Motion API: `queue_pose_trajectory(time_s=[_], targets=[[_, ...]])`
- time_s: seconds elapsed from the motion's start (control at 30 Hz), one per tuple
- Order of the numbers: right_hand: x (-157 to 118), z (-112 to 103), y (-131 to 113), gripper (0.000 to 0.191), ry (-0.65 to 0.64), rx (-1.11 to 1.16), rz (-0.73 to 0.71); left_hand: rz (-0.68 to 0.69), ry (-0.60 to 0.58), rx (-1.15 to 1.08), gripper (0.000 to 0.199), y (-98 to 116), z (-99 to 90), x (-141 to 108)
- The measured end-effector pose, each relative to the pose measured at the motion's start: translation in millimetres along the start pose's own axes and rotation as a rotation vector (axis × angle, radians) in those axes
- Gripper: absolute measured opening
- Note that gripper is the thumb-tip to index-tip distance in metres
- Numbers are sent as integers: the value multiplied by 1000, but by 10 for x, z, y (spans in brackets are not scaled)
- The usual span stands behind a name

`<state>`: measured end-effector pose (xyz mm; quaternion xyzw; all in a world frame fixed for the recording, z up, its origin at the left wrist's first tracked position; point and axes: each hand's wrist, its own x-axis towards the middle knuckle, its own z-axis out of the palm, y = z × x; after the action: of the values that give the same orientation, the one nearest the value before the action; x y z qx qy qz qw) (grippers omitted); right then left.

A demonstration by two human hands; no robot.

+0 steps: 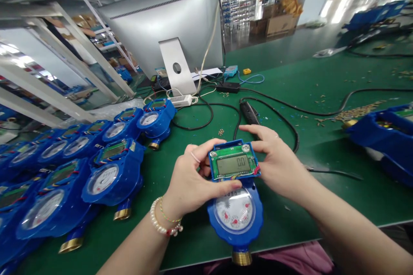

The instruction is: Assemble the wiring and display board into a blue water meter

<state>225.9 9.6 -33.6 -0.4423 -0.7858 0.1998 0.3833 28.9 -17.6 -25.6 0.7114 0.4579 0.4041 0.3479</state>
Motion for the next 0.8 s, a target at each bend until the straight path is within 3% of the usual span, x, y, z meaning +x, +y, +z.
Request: queue_pose_trajectory(time_s=[0.1,0.23,0.4,0.53,0.67,0.8], targets=[[20,-13,22,59,-99,62,89,106,42,359,73,7,-12,-15],[33,-52,15,60,-175,119,153,232,81,631,73,51,-26,-35],[94,-128,48,61,-295,216,170,281,40,673,68,87,-72,-22],[210,-192,133,59,-424,357,104,291,-24,695,66,91,-120,49],[282,-246,196,11,-576,560,2,267,-34,686,66,98,-112,98],[280,-310,208,35,-670,650,-42,257,-13,677,68,92,-75,73]])
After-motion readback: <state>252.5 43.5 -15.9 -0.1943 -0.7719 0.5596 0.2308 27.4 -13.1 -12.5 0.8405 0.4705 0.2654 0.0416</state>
